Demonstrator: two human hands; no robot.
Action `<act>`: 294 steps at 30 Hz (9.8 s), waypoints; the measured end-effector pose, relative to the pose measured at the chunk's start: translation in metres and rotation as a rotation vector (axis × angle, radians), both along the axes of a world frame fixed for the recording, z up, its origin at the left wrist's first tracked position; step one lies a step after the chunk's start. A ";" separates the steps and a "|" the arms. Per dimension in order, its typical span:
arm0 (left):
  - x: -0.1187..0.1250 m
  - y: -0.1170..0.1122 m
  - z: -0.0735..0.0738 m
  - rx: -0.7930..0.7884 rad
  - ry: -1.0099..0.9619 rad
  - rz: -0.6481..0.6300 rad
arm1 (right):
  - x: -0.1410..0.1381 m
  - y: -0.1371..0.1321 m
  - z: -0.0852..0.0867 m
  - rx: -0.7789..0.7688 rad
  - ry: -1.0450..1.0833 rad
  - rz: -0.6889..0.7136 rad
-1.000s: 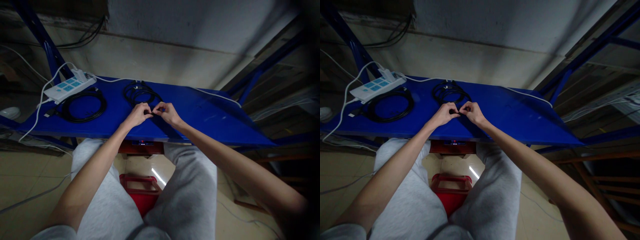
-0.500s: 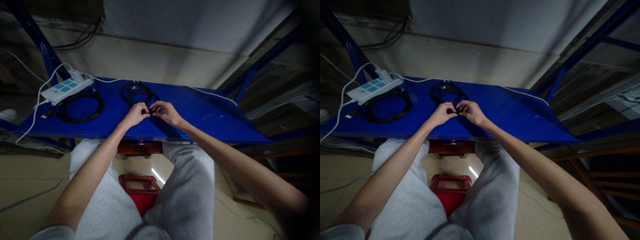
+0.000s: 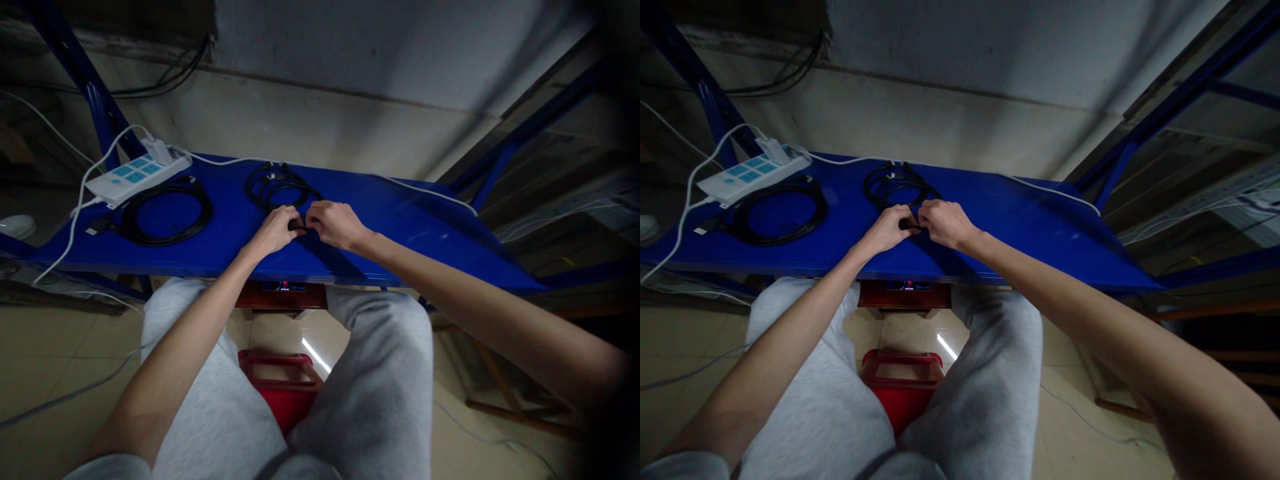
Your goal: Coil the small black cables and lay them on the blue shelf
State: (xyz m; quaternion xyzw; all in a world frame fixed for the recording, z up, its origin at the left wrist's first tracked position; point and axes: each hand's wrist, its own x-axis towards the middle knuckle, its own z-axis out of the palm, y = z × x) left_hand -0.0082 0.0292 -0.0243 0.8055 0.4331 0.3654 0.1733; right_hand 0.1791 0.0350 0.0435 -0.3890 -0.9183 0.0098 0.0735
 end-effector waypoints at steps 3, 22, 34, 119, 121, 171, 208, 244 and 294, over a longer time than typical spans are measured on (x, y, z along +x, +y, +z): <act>-0.001 -0.002 0.002 -0.003 0.011 -0.003 | -0.010 0.001 0.003 -0.054 0.020 -0.146; 0.001 -0.009 0.008 0.009 0.031 -0.044 | 0.004 0.048 0.027 -1.086 0.154 -0.318; 0.002 -0.009 0.010 0.014 0.020 -0.081 | 0.012 0.045 0.034 -1.071 0.072 -0.063; 0.014 -0.029 0.011 0.231 0.549 0.013 | 0.149 0.010 -0.049 0.250 0.510 -0.848; 0.014 -0.030 0.014 0.278 0.550 0.027 | 0.143 0.006 -0.049 0.277 0.521 -0.853; -0.168 -0.069 0.004 0.221 0.587 0.530 | 0.185 0.025 -0.084 0.035 0.734 -0.847; -0.177 -0.086 0.110 0.307 0.308 0.894 | 0.166 0.010 -0.065 0.340 0.738 -0.846; -0.007 -0.027 0.013 0.027 -0.018 -0.156 | 0.014 -0.008 -0.054 -0.178 0.683 0.158; 0.010 -0.015 0.008 -0.206 -0.129 0.106 | 0.012 0.003 -0.065 -0.222 0.755 0.063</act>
